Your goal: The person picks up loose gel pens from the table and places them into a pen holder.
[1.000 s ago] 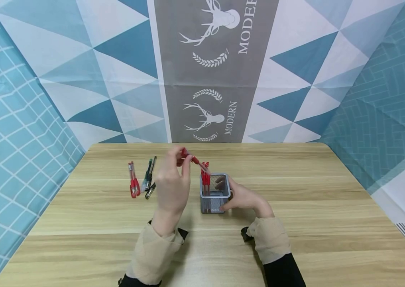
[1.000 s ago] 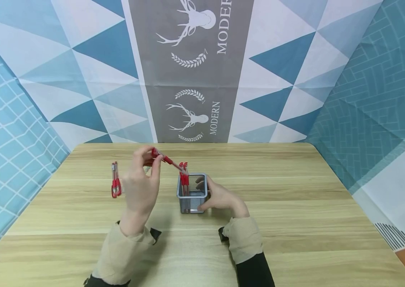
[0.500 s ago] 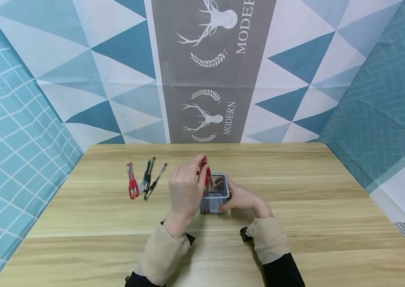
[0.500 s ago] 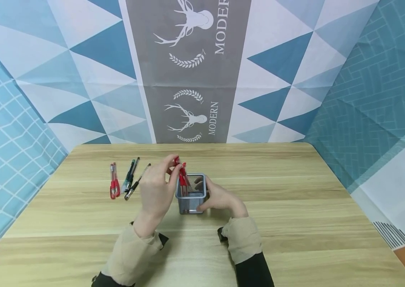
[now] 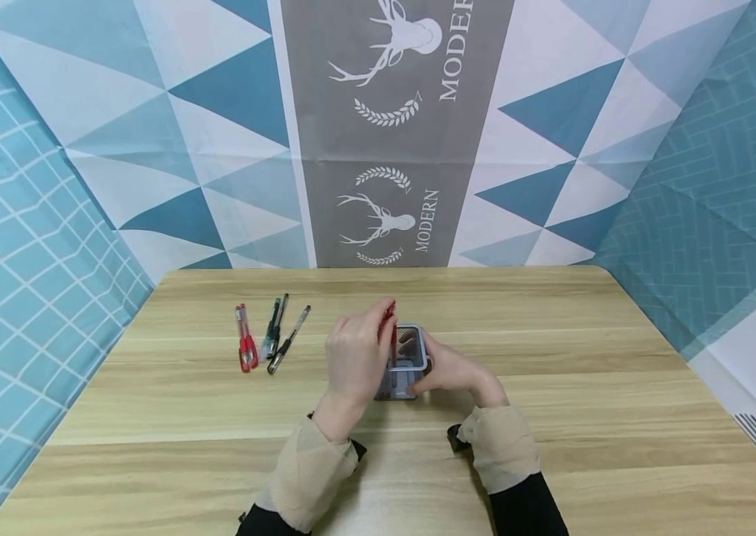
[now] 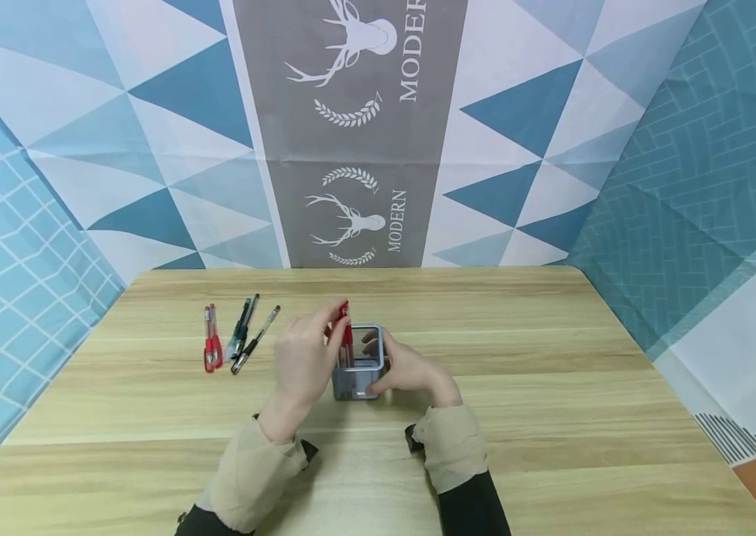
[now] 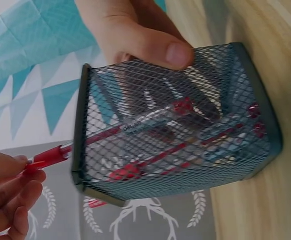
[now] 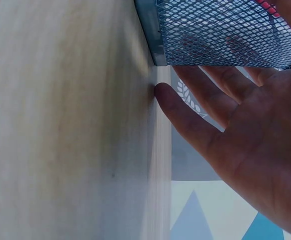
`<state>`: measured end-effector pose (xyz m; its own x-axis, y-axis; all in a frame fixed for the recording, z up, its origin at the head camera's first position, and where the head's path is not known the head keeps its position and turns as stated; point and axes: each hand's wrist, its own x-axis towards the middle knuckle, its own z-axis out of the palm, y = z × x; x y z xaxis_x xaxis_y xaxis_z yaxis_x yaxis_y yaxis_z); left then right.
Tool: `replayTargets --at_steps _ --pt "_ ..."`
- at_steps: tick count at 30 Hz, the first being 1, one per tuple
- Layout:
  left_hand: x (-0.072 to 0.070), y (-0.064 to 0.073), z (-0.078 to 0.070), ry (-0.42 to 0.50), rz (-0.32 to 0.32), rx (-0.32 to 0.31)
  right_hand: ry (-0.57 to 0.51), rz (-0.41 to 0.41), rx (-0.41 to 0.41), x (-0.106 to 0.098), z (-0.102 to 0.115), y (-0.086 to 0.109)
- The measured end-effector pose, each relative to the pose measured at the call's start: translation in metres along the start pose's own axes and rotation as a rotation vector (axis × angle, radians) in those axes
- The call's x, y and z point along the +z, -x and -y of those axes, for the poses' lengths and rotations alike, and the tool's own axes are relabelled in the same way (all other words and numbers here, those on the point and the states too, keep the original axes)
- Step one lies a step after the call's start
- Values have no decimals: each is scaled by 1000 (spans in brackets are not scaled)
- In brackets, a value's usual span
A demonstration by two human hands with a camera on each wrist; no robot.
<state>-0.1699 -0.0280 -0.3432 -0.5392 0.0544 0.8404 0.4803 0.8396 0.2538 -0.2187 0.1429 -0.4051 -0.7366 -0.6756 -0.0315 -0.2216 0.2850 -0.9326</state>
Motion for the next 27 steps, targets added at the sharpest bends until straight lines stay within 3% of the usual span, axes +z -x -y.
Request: replayTargets --at_steps 10,27 --pt "9 7 3 -1 94 -38 23 -5 -9 0 -2 1" --pt "19 13 9 -80 137 -51 7 -3 -15 -1 -2 -1"
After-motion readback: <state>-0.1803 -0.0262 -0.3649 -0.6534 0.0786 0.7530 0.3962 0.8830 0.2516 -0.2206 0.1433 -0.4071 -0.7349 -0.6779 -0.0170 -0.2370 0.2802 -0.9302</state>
